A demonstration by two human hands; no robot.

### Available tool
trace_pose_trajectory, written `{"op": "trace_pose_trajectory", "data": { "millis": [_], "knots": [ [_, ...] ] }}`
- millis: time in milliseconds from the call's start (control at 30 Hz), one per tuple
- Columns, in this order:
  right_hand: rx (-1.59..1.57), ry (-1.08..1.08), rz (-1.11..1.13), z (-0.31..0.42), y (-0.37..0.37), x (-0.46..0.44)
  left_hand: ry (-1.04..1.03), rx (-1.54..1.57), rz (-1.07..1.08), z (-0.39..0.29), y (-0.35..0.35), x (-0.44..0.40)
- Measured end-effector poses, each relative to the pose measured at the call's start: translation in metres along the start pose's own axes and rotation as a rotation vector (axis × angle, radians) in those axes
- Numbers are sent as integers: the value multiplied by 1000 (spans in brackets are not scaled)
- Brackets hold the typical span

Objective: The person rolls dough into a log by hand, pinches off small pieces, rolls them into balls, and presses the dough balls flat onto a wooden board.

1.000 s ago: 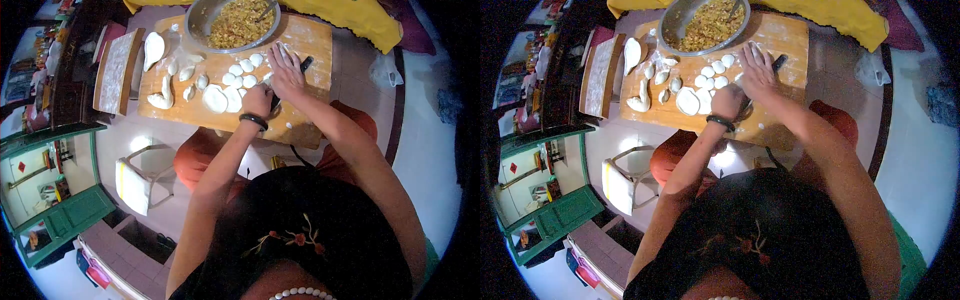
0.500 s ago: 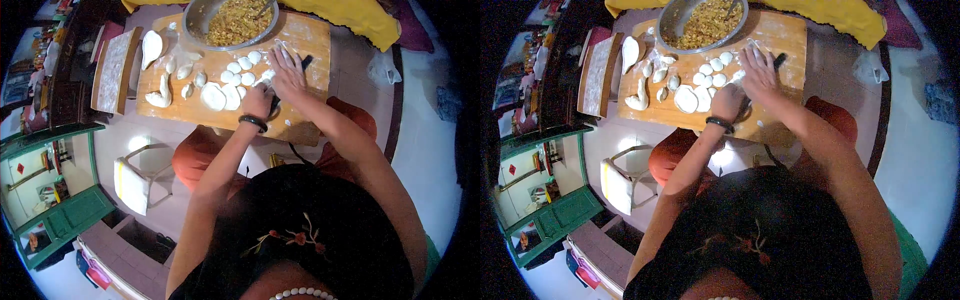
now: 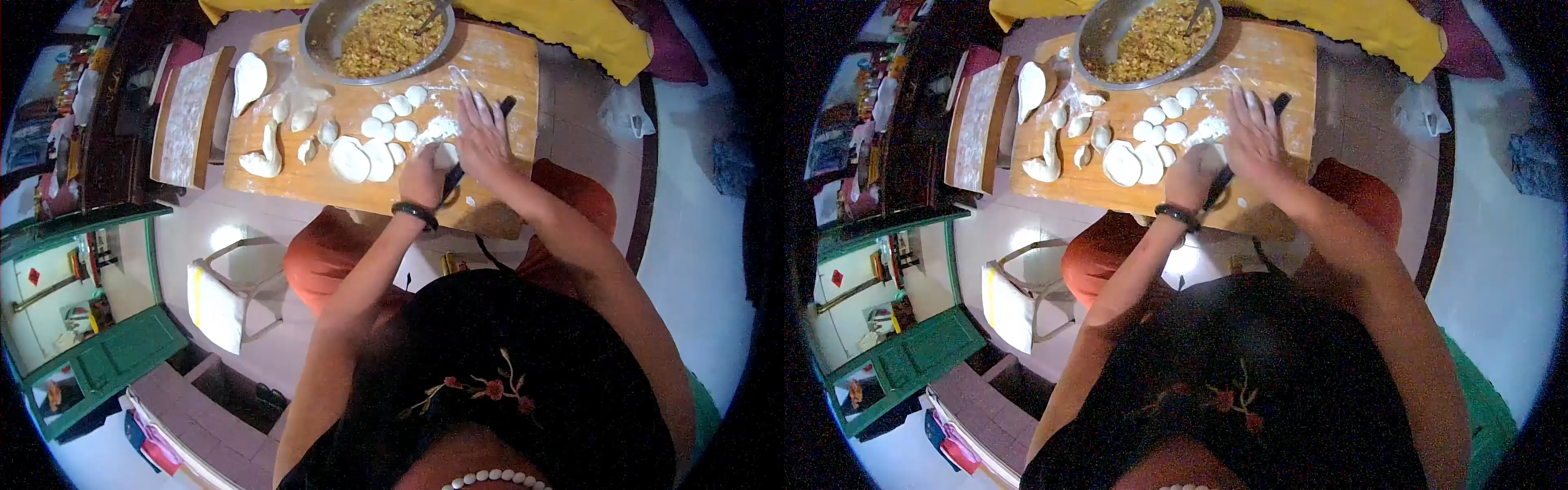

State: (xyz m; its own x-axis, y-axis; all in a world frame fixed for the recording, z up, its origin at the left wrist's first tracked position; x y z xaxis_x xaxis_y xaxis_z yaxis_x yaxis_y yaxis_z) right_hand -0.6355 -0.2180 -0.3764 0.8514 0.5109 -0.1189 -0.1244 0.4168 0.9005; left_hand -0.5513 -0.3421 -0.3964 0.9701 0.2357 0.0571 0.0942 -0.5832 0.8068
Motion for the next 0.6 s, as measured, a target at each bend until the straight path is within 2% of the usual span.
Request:
{"op": "trace_pose_trajectory", "data": {
  "millis": [33,100,133,267,400,467,533,567,600],
  "knots": [
    [13,-20,35,9,-2,-12,-8,-37,-34,-5,4,-3],
    [-7,-9,-18,18,-8,-28,-153,-140,-35,-14,16,-4],
    [6,-10,-17,21,-8,-31,-136,-152,-7,-17,20,-8],
    [22,-26,-50,0,-5,4,-113,-159,-154,11,4,-12],
    [8,-43,-15,-29,11,64,-58,218,-293,66,-28,2],
    [23,-50,-8,-30,4,59,-58,220,-216,61,-36,11],
    [49,-63,32,-15,-2,33,-122,-41,-170,22,-14,13],
    [43,-52,-3,-7,-7,18,-240,-35,-285,21,-12,10],
    [40,-44,-33,-2,-12,5,-188,-85,-198,18,-13,9]
  ]
}}
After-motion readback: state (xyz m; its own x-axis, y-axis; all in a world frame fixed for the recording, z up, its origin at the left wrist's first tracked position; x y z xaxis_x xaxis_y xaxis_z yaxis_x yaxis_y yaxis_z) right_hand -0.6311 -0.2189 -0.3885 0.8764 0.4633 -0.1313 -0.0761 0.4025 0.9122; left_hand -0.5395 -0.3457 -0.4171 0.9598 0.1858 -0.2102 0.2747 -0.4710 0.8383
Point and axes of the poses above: each hand's wrist, its own x-axis away from the middle knuckle, its own y-axis out of the back of the hand, z = x × y, the point moved 5 cm from there along -x, towards the middle knuckle, and after that the axes turned 9 degrees about -x, right-handed, at the moved point
